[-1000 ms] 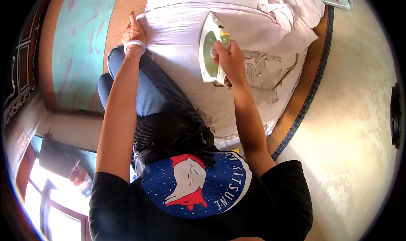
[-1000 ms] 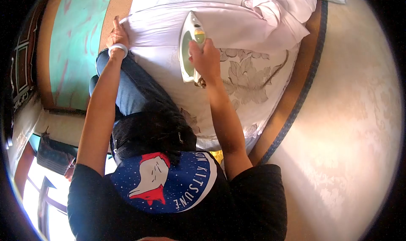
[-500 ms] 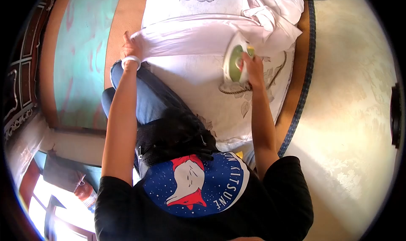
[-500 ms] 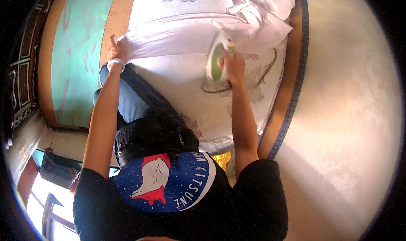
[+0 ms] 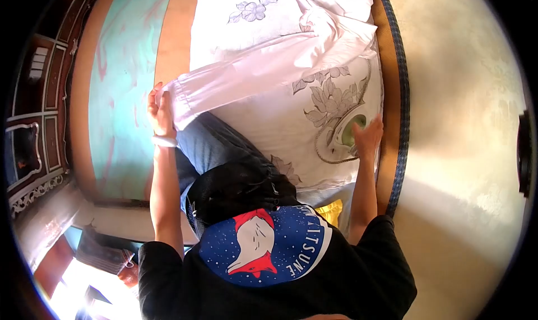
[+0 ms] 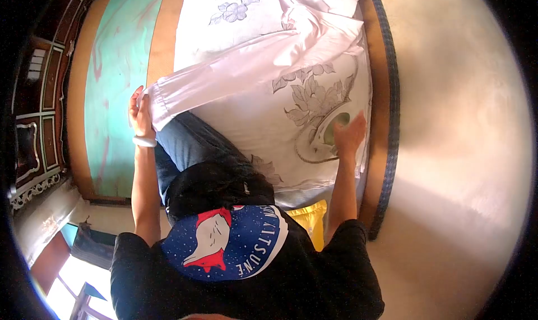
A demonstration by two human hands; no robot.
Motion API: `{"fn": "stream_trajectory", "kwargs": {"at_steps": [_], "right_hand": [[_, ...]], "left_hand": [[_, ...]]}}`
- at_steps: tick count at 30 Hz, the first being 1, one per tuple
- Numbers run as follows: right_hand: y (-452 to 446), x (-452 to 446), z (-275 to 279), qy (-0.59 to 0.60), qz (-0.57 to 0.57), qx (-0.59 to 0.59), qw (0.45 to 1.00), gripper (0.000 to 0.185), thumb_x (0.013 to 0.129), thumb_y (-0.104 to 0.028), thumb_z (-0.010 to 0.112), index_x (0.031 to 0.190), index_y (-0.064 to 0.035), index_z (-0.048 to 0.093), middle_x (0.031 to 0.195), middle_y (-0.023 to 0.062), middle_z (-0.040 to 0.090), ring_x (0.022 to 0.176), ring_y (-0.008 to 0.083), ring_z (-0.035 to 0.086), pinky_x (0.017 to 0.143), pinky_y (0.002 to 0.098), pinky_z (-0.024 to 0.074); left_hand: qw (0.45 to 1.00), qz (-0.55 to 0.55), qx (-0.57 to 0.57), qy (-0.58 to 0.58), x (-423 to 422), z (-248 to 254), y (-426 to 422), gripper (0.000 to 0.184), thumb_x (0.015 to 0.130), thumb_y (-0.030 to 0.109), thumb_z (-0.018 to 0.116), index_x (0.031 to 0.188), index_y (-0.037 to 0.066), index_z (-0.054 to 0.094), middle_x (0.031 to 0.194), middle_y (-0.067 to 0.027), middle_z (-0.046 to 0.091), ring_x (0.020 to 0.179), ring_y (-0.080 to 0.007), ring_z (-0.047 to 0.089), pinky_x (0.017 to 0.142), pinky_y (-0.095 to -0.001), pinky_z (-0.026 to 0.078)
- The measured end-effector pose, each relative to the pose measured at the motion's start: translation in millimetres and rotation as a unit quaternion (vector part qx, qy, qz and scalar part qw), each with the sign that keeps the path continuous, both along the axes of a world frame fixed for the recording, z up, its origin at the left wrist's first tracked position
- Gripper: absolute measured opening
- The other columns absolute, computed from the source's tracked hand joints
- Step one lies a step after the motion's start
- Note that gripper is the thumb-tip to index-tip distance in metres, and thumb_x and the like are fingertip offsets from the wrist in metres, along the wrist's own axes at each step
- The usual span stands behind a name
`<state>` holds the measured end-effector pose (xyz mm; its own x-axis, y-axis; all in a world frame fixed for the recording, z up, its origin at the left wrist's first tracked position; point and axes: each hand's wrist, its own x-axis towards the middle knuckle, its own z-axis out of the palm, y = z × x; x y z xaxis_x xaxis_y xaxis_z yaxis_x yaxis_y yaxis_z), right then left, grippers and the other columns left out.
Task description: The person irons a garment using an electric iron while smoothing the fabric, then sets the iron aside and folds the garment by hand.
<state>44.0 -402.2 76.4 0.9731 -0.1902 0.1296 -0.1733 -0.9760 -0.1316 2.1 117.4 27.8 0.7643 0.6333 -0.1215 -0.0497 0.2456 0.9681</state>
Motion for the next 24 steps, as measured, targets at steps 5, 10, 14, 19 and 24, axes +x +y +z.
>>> {"fn": "stream_trajectory", "kwargs": {"at_steps": [5, 10, 14, 19, 24], "right_hand": [[163, -16, 74, -0.059, 0.387, 0.176, 0.903, 0.081, 0.064, -0.021, 0.076, 0.132, 0.0, 0.036, 0.129, 0.0213, 0.043, 0.119, 0.0359, 0.041, 0.1, 0.0434, 0.0315], [251, -13, 98, -0.154, 0.446, 0.267, 0.841, 0.071, 0.067, -0.02, 0.072, 0.128, 0.0017, 0.043, 0.118, 0.0208, 0.053, 0.114, 0.0333, 0.049, 0.094, 0.0403, 0.0398], [237, 30, 132, -0.035, 0.442, 0.539, 0.716, 0.055, 0.085, -0.031, 0.054, 0.128, 0.0008, 0.041, 0.118, 0.0152, 0.056, 0.112, 0.0244, 0.052, 0.095, 0.0376, 0.0415], [224, 10, 275, 0.061, 0.287, 0.858, 0.421, 0.043, 0.091, -0.025, 0.038, 0.124, 0.0027, 0.041, 0.125, 0.019, 0.049, 0.113, 0.0329, 0.048, 0.096, 0.0448, 0.037], [219, -23, 355, -0.219, 0.482, 0.614, 0.586, 0.045, 0.09, -0.028, 0.036, 0.117, 0.0042, 0.052, 0.12, 0.0198, 0.055, 0.113, 0.0325, 0.051, 0.1, 0.0406, 0.0362]], "left_hand": [[0.981, -0.113, 0.119, -0.099, -27, 103, -73, 0.014, 0.089, 0.005, 0.053, 0.103, 0.004, 0.058, 0.095, -0.0031, 0.06, 0.086, -0.009, 0.053, 0.079, -0.0236, 0.044], [0.899, -0.26, 0.283, -0.211, -66, 177, -138, 0.025, 0.091, 0.009, 0.052, 0.115, 0.003, 0.051, 0.095, -0.0054, 0.059, 0.086, -0.0098, 0.053, 0.075, -0.0243, 0.044], [0.876, -0.269, 0.175, -0.359, -67, 178, -142, 0.061, 0.091, 0.006, 0.047, 0.141, 0.006, 0.011, 0.107, -0.0151, 0.055, 0.088, -0.0179, 0.057, 0.078, -0.0303, 0.044], [0.924, -0.214, 0.215, -0.234, -59, 151, -128, 0.061, 0.088, 0.005, 0.05, 0.14, 0.006, 0.016, 0.109, -0.0136, 0.055, 0.091, -0.0196, 0.056, 0.082, -0.0312, 0.044], [0.918, -0.217, 0.313, -0.114, -37, 136, -151, 0.08, 0.081, 0.024, 0.066, 0.137, -0.004, 0.016, 0.124, -0.0223, 0.046, 0.115, -0.0305, 0.048, 0.096, -0.0398, 0.039]]}}
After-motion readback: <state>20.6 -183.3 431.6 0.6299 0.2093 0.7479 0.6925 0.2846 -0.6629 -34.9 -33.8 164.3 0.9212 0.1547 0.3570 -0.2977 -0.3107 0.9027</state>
